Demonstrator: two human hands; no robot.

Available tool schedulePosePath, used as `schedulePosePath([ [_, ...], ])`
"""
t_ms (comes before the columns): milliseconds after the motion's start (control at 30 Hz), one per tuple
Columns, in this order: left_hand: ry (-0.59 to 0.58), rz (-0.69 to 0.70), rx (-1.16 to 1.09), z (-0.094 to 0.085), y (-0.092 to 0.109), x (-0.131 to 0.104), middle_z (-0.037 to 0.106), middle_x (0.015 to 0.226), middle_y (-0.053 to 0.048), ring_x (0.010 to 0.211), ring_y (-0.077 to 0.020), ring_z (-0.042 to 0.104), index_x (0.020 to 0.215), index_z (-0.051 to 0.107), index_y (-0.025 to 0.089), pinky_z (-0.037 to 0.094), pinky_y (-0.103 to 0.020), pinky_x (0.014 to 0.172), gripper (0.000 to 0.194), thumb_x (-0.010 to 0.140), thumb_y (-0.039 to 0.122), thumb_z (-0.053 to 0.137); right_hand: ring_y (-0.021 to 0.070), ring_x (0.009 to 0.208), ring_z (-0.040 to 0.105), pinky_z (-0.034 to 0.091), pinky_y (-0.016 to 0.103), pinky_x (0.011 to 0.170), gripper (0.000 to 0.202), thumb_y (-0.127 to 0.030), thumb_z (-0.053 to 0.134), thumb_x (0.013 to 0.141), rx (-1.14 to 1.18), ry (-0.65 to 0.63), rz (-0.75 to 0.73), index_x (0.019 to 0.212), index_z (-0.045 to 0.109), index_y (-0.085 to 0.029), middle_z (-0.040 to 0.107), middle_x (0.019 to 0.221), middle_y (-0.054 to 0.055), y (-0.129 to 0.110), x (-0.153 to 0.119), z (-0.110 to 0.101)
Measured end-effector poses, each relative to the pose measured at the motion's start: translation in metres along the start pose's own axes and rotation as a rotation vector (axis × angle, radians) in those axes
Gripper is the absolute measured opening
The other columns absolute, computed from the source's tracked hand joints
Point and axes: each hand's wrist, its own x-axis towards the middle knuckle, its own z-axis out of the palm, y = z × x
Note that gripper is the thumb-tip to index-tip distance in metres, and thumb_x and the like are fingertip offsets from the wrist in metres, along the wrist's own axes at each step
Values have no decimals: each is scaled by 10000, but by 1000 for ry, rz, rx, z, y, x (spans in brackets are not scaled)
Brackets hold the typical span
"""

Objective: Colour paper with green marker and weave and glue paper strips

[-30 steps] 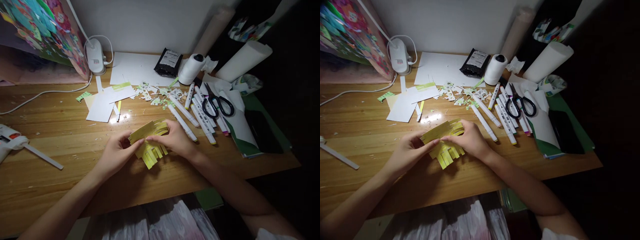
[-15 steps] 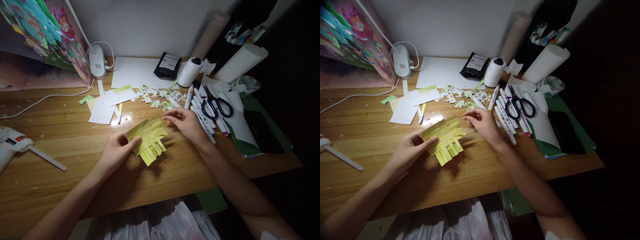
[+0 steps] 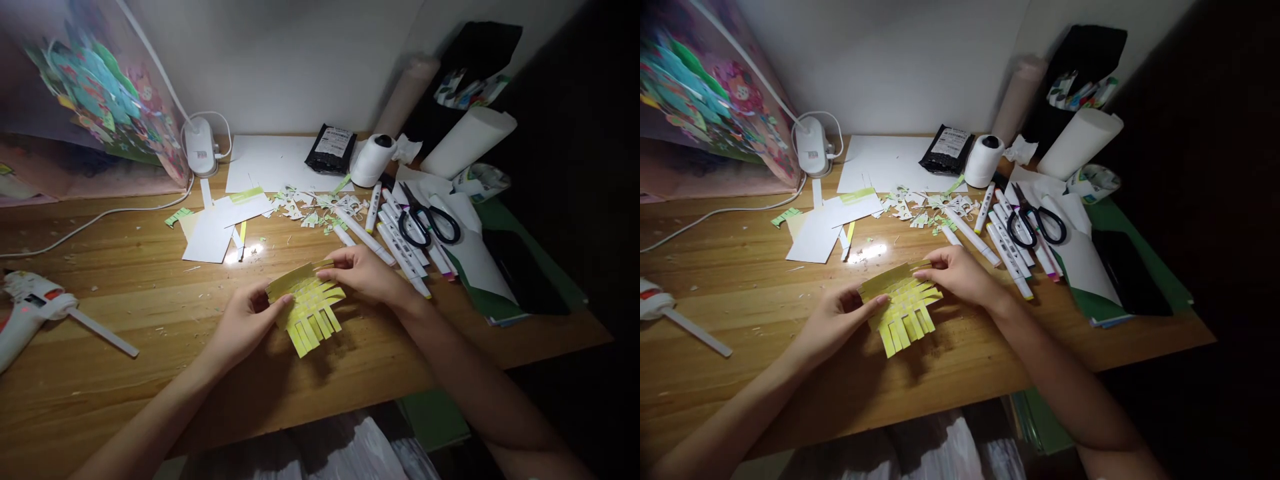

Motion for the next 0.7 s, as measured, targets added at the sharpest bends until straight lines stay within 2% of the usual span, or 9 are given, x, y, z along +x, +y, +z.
schedulePosePath([
  [133, 21, -22, -4, -3, 1, 0, 670, 793, -64, 706, -181, 610, 796, 612, 138, 469, -252, 592, 340, 737, 469, 658, 89, 523, 572, 450, 217, 521, 152, -291, 699, 705, 32, 79, -21, 719, 670, -142, 645, 592, -15, 2, 3, -21],
  [233, 60, -24, 2, -6, 3, 0, 670, 775, -61, 663, -168, 595, 794, 621, 136, 444, -234, 546, 350, 719, 473, 674, 102, 576, 613, 487, 226, 566, 178, -312, 694, 720, 48, 297, -83, 772, 684, -142, 705, 687, 34, 4, 7, -31],
  [300, 49, -23, -20, -6, 2, 0, 674, 799, -64, 687, -169, 600, 809, 621, 137, 449, -235, 571, 344, 725, 467, 672, 106, 570, 617, 484, 226, 548, 235, -361, 630, 784, 44, 396, -132, 846, 688, -142, 713, 703, 48, 4, 7, -31],
  [333, 34, -24, -32, -6, 2, 0, 676, 814, -65, 708, -173, 605, 815, 618, 139, 457, -241, 594, 339, 731, 463, 668, 109, 577, 622, 486, 230, 549, 274, -386, 580, 822, 46, 394, -158, 894, 686, -144, 718, 722, 53, 3, 7, -29],
  [400, 2, -27, -43, -5, 0, 0, 674, 821, -65, 746, -187, 617, 806, 609, 142, 474, -265, 649, 328, 741, 460, 658, 126, 685, 651, 506, 252, 621, 323, -410, 510, 865, 28, 285, -208, 974, 677, -156, 728, 845, 68, 1, 5, -18],
  [467, -24, -29, -39, -3, -1, 0, 669, 815, -63, 772, -201, 627, 801, 602, 144, 486, -292, 692, 318, 749, 454, 650, 148, 814, 650, 506, 272, 704, 295, -410, 571, 827, -39, 152, -240, 957, 686, -171, 717, 948, 63, 0, 2, -5],
  [500, -35, -29, -36, -2, -1, 0, 666, 818, -63, 782, -206, 630, 811, 603, 143, 490, -303, 704, 315, 754, 450, 645, 156, 821, 645, 500, 272, 701, 271, -403, 621, 790, -81, 115, -238, 913, 696, -173, 716, 928, 53, -1, 0, 2],
  [600, -53, -16, -19, 0, -1, -1, 660, 823, -70, 785, -211, 629, 849, 608, 137, 496, -311, 700, 316, 764, 440, 635, 153, 696, 630, 477, 258, 612, 212, -374, 693, 723, -151, 109, -200, 763, 707, -167, 704, 744, 21, 0, -3, 12],
  [700, -54, -3, -2, -1, -1, -1, 657, 813, -72, 768, -207, 623, 838, 608, 131, 492, -304, 678, 317, 769, 440, 626, 135, 652, 621, 477, 250, 597, 198, -356, 646, 766, -118, 145, -192, 759, 713, -170, 711, 734, 24, 1, -1, 6],
])
